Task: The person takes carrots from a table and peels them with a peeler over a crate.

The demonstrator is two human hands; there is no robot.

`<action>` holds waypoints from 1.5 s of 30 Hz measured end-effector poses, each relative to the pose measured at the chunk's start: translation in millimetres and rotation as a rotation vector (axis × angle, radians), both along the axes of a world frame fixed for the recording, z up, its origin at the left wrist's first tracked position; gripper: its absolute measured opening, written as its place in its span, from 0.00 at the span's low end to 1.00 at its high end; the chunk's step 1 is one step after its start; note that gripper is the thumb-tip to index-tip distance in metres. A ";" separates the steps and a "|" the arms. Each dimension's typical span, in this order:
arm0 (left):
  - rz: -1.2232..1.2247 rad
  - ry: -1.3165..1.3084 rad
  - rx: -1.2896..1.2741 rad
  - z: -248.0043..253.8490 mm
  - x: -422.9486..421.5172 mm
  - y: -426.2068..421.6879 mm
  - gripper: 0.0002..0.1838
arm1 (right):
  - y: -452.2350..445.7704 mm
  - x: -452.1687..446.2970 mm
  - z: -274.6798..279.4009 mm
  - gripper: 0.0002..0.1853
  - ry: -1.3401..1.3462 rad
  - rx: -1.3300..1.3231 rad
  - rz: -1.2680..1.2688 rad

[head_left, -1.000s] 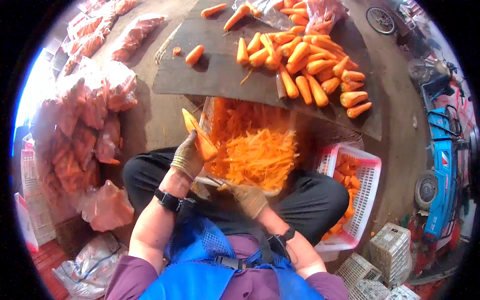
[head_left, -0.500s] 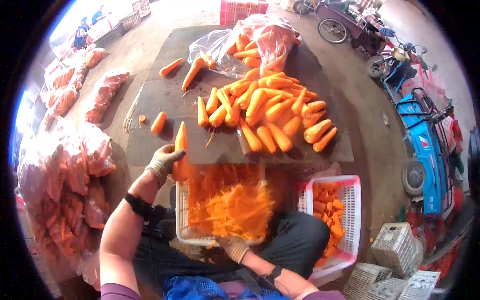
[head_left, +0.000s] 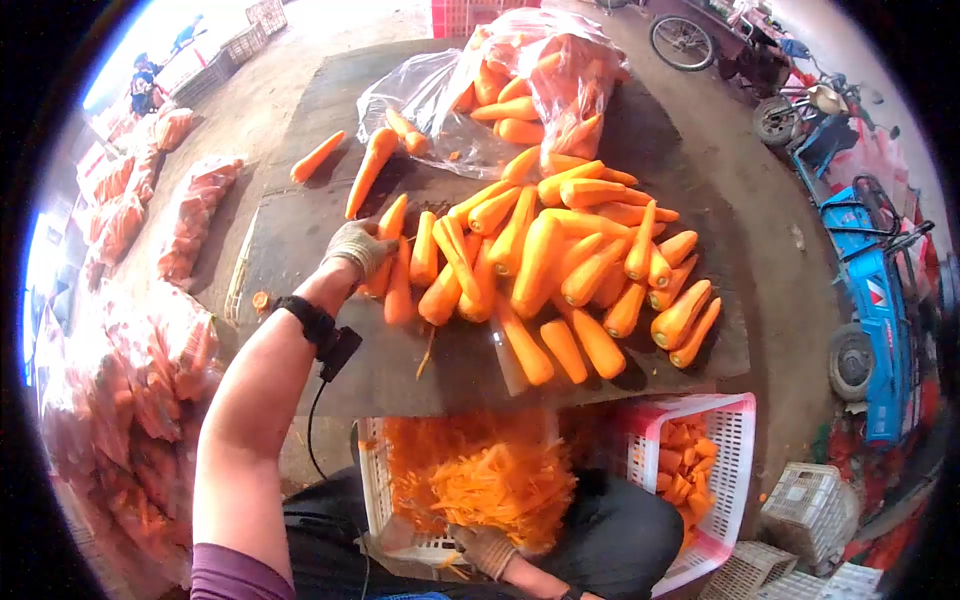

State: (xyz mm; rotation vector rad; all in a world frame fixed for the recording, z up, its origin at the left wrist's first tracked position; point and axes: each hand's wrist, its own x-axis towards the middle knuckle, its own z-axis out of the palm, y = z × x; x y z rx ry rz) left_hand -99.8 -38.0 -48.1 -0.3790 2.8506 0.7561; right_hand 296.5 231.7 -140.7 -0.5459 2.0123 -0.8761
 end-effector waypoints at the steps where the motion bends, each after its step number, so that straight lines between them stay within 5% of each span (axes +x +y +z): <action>1: -0.061 0.026 0.090 -2.6 -4.8 -2.2 0.21 | -0.9 -3.3 -4.6 0.16 0.059 -0.022 0.007; 3: -0.173 0.076 0.266 -5.3 -11.4 -12.3 0.19 | 1.5 -9.6 -11.5 0.16 0.178 -0.074 0.028; 5: 0.149 -0.087 0.674 24.3 -15.5 -28.7 0.19 | 5.4 -16.5 -6.8 0.17 0.121 -0.180 -0.033; 7: 0.106 0.075 0.567 55.9 -11.6 -58.2 0.18 | 0.0 -55.5 25.7 0.18 -0.020 -0.088 -0.010; 8: 0.127 0.055 0.485 56.1 -14.6 -85.0 0.17 | -1.5 -37.3 -2.7 0.14 0.250 -0.139 -0.092; 10: 0.149 0.023 0.264 58.7 -15.4 -128.4 0.14 | -6.6 -51.2 9.7 0.13 -0.191 -0.094 -0.247; 11: 0.188 0.010 0.231 59.7 -13.2 -139.3 0.09 | -7.9 -52.2 5.9 0.13 -0.200 -0.120 -0.262; 13: 0.123 0.018 0.150 58.4 -14.4 -154.3 0.10 | -12.1 -59.2 4.2 0.14 -0.219 -0.174 -0.291; 16: -0.159 0.295 -0.274 53.1 -36.6 -155.3 0.16 | -20.2 -78.0 20.0 0.17 -0.722 0.016 -0.583; 21: 0.079 0.460 -0.403 6.6 -119.1 -165.4 0.19 | -6.5 -55.6 -20.7 0.21 -0.440 -0.129 -0.472; 23: 0.216 0.359 -0.420 6.9 -137.9 -146.7 0.20 | -9.5 -54.6 -22.1 0.23 -0.497 -0.138 -0.598; 28: -0.054 0.561 -0.013 -2.2 -159.5 -84.7 0.24 | -14.2 -64.5 -10.9 0.25 -0.852 -0.100 -0.821; 31: -0.032 0.372 -0.288 -14.5 -174.6 -47.2 0.34 | -14.4 -94.0 18.3 0.25 -1.057 0.018 -0.813; 35: -0.097 0.550 -0.427 -7.6 -185.8 -9.7 0.37 | -9.9 -78.4 0.6 0.25 -0.774 -0.045 -0.732; 37: -0.085 0.548 -0.498 -11.9 -197.6 2.6 0.33 | -8.5 -60.8 -18.1 0.25 -0.800 -0.077 -0.774; 39: -0.367 0.244 -0.638 -22.6 -213.0 2.4 0.28 | -6.9 -72.0 -2.7 0.26 -0.781 -0.051 -0.767; 45: -0.165 0.149 -0.352 -29.8 -207.0 -7.2 0.17 | -1.6 -78.6 6.3 0.27 -0.673 -0.064 -0.689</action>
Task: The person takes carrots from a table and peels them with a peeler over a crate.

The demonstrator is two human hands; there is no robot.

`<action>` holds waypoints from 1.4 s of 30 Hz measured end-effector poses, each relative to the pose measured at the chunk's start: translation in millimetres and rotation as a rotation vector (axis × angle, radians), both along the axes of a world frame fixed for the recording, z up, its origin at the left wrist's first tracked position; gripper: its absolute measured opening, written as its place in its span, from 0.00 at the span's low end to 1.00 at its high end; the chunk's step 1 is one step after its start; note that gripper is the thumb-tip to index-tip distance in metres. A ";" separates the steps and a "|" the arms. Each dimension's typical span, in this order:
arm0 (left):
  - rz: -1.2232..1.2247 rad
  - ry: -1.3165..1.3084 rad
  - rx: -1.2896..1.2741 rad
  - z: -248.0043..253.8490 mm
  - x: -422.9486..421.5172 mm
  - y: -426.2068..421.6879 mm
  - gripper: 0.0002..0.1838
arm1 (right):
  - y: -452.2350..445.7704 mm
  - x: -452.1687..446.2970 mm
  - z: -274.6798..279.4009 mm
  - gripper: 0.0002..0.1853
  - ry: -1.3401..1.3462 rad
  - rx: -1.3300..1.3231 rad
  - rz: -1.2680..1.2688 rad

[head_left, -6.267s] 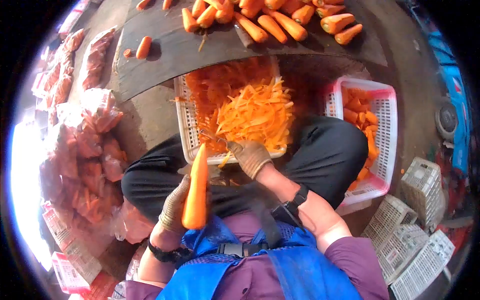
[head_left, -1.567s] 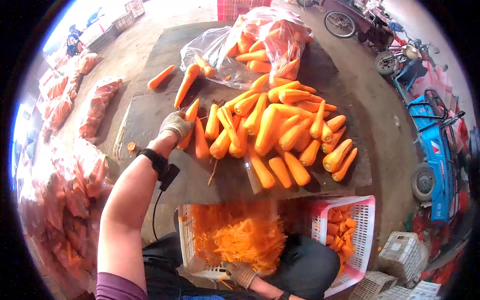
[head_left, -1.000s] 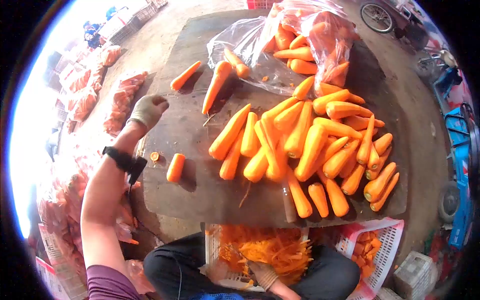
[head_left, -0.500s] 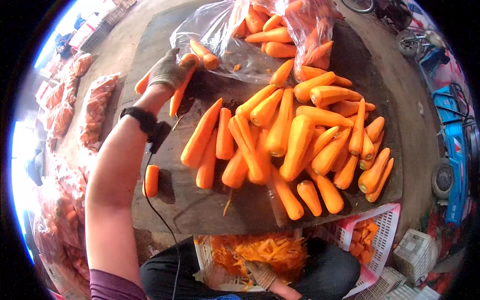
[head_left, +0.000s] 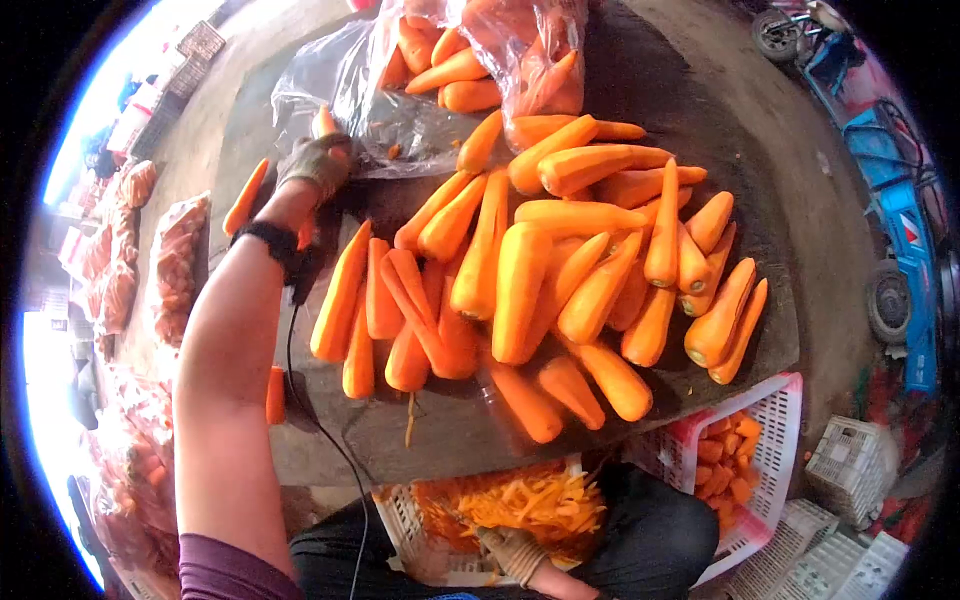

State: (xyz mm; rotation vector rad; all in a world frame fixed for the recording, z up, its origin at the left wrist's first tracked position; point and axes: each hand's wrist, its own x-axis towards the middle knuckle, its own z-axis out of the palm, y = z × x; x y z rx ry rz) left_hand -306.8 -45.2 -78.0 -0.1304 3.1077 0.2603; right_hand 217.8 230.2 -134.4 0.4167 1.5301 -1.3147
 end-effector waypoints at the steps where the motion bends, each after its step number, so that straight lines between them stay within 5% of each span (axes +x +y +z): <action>1: -0.039 0.124 -0.007 22.0 32.6 19.2 0.14 | -0.4 1.6 -0.7 0.27 0.017 -0.020 -0.018; 3: -0.192 0.018 0.189 12.8 47.9 -2.9 0.15 | -0.6 -7.7 8.5 0.27 0.003 -0.022 0.013; 4: -0.444 0.111 0.014 19.1 62.7 0.3 0.15 | -0.8 -11.0 11.8 0.26 -0.004 -0.021 0.031; 5: -0.431 0.140 0.208 21.7 81.4 2.3 0.13 | -2.1 -10.1 11.4 0.26 0.030 -0.032 -0.014; 6: -0.438 0.210 0.100 38.0 105.9 16.4 0.10 | -4.1 -5.3 10.0 0.25 0.063 -0.044 -0.056; 10: -0.617 0.019 0.387 46.0 132.8 -4.0 0.08 | -7.1 22.8 -23.9 0.23 0.931 0.089 0.275; 13: -0.211 0.154 0.562 44.9 115.0 -46.4 0.12 | -3.5 20.2 -21.9 0.22 0.652 0.065 0.442; 17: 0.135 0.344 0.194 16.6 63.7 -126.6 0.17 | -6.4 36.0 -37.5 0.22 0.044 -0.049 -0.066; 22: 0.127 0.026 -0.160 -1.1 37.3 -160.5 0.18 | -10.0 41.7 -37.9 0.27 0.138 0.040 -0.055; 25: 0.232 0.052 -0.240 2.2 38.4 -143.2 0.12 | -6.3 33.3 -31.9 0.26 -0.068 0.019 -0.068; 29: 0.117 -0.451 -0.395 8.9 46.4 -181.5 0.07 | -9.1 11.7 -3.5 0.22 -0.023 -0.036 -0.176; 34: 0.081 -0.268 -0.467 70.1 151.8 -219.7 0.17 | -12.8 8.6 13.8 0.26 -0.247 -0.065 -0.078; 37: 0.317 -0.238 -0.218 153.7 237.7 -177.2 0.18 | -16.7 46.7 -13.2 0.24 0.138 -0.084 0.018; 40: 0.169 -0.257 -0.186 203.2 326.3 -192.3 0.34 | -22.3 62.5 -9.4 0.22 0.113 -0.064 0.116; 41: -0.153 -0.100 -0.349 206.9 357.2 -208.7 0.27 | -25.0 64.9 -1.7 0.21 0.108 -0.052 0.146; 42: 0.061 -0.224 -0.356 216.1 384.1 -220.7 0.28 | -26.9 66.6 8.2 0.21 0.168 -0.038 0.172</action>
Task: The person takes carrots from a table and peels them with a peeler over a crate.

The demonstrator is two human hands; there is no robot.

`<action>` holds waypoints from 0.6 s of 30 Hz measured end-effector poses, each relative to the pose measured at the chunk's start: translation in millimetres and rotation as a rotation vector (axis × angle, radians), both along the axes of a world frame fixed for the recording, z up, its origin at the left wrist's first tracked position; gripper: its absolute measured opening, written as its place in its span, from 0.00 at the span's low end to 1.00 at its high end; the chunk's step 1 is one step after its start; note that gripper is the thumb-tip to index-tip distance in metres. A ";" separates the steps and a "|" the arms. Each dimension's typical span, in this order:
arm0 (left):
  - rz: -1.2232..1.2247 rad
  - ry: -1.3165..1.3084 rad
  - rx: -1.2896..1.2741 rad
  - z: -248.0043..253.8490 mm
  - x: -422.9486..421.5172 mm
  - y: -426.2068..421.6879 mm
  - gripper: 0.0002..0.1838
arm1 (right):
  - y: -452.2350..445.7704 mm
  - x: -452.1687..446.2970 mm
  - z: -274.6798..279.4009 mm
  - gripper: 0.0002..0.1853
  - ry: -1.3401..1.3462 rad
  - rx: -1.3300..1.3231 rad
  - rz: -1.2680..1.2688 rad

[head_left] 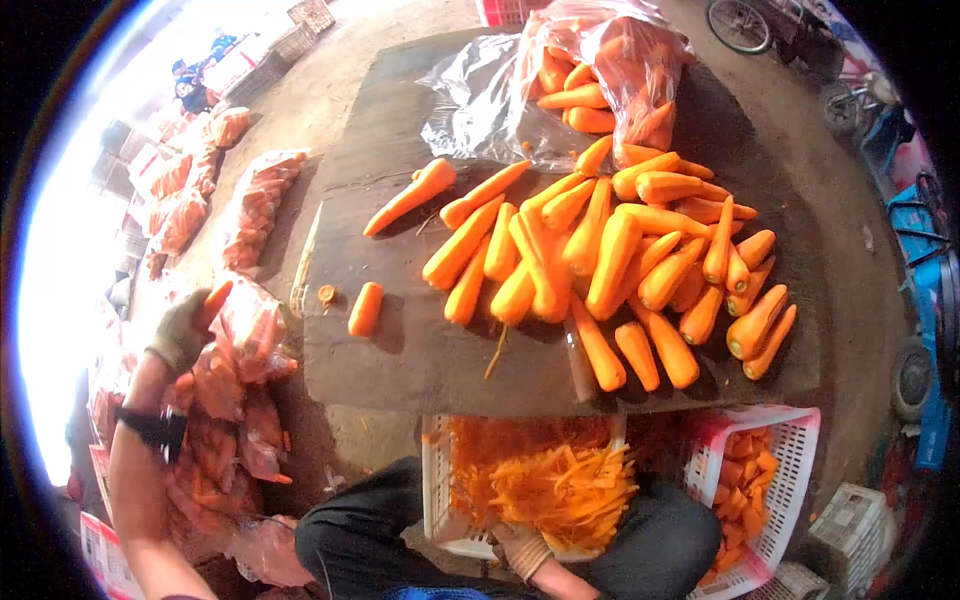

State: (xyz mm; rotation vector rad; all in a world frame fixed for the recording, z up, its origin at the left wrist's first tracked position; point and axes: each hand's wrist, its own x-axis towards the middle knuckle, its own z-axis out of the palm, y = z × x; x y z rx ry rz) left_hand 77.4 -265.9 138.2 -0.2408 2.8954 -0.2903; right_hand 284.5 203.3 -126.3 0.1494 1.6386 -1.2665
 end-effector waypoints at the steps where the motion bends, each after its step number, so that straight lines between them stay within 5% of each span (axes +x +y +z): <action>1: -0.028 -0.008 0.009 12.6 28.8 3.6 0.24 | -0.7 6.5 9.5 0.20 0.059 0.013 0.022; 4: -0.163 0.111 0.335 43.1 110.4 48.3 0.16 | 1.3 43.5 -19.9 0.14 1.150 0.102 0.336; 5: -0.189 0.078 0.336 55.7 131.2 75.5 0.14 | -0.5 56.7 -39.4 0.13 0.794 -0.001 0.205; 8: -0.223 0.031 0.476 61.8 202.8 121.6 0.11 | 4.4 57.9 -16.3 0.15 0.793 0.080 0.365; 10: 0.111 -0.062 0.782 45.2 252.9 140.1 0.12 | 5.0 58.7 -29.1 0.13 0.610 0.079 0.356; 13: 0.260 -0.254 1.184 36.7 297.9 182.6 0.17 | 15.1 53.3 -8.4 0.18 0.378 0.147 0.157; 16: 0.316 -0.079 1.458 -40.7 340.5 201.2 0.20 | 29.7 70.9 -23.6 0.27 0.512 -0.014 -0.147; 18: 0.676 -0.021 1.874 -87.5 354.9 224.1 0.22 | 34.4 62.2 -1.7 0.27 0.310 0.056 -0.275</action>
